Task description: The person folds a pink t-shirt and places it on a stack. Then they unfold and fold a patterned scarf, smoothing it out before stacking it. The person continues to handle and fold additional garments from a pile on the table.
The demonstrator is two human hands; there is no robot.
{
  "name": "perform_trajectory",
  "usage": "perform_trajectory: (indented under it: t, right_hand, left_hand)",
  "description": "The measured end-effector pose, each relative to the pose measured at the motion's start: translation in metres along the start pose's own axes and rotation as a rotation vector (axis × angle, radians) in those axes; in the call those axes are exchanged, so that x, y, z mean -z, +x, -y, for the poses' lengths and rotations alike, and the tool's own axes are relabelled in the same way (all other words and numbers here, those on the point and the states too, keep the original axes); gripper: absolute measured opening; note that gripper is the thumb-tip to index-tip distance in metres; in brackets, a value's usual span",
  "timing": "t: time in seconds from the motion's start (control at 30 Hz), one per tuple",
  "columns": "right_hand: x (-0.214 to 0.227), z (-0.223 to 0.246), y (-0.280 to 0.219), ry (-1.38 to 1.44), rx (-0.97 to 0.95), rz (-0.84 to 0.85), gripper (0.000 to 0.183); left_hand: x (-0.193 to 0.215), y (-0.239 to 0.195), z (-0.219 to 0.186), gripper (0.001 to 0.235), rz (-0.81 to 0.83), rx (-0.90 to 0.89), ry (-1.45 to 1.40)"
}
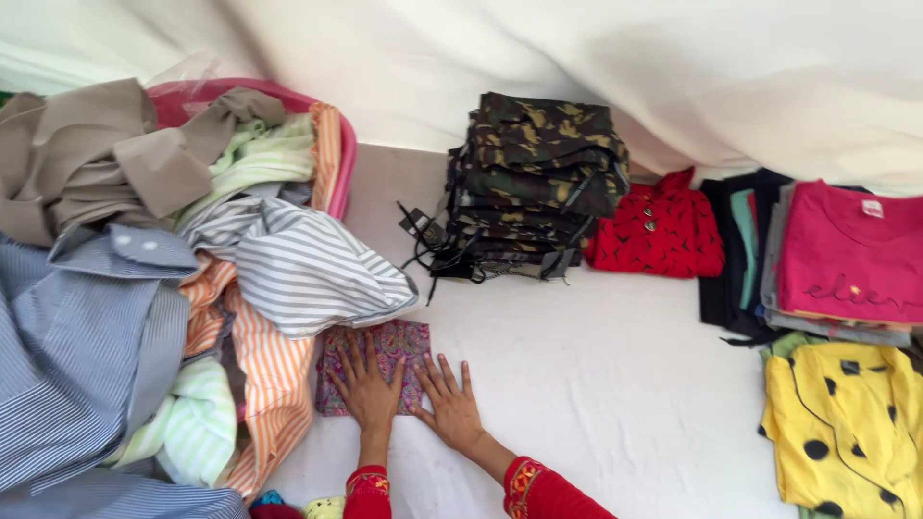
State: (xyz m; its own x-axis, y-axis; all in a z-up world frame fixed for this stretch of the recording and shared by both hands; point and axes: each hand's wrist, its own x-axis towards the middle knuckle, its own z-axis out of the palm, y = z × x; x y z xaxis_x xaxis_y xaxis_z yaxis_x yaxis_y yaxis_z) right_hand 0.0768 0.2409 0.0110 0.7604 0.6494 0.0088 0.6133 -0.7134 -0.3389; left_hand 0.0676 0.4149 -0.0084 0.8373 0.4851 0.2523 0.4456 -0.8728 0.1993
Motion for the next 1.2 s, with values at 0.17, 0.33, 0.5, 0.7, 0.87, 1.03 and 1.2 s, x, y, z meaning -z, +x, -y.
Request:
perform_trajectory:
  t: [0.17,0.33,0.5,0.7,0.87,1.03,1.2]
  right_hand:
    - [0.017,-0.049,-0.067,-0.107,0.077,-0.077,0.077]
    - [0.074,-0.099,-0.148,0.075,0.104,0.196,0.079]
    - [0.069,-0.159,-0.242,-0.147,0.187,-0.005,0.079]
    - [0.115,-0.208,-0.331,0.263,0.044,0.342,0.064]
    - [0.132,-0.287,-0.410,0.350,0.009,0.114,0.035]
    - [0.188,-0.362,-0.471,0.407,-0.232,-0.239,0.013]
    - [0.207,-0.483,-0.538,0.499,-0.771,-0.822,0.009]
  left_hand:
    - [-0.003,0.000,0.004,0.083,-0.072,-0.070,-0.056]
    - [-0.003,-0.005,0.008,0.082,-0.019,-0.106,-0.113]
    - [0.017,-0.051,-0.025,0.068,-0.040,-0.073,-0.246]
    - [0.007,-0.165,-0.171,0.062,-0.079,-0.119,-0.274]
    - [-0.024,-0.233,-0.343,0.066,0.057,-0.260,-0.417]
    - [-0.032,-0.276,-0.432,0.064,0.150,-0.360,-0.448]
    - [-0.035,-0.276,-0.434,0.059,0.058,-0.264,-0.257]
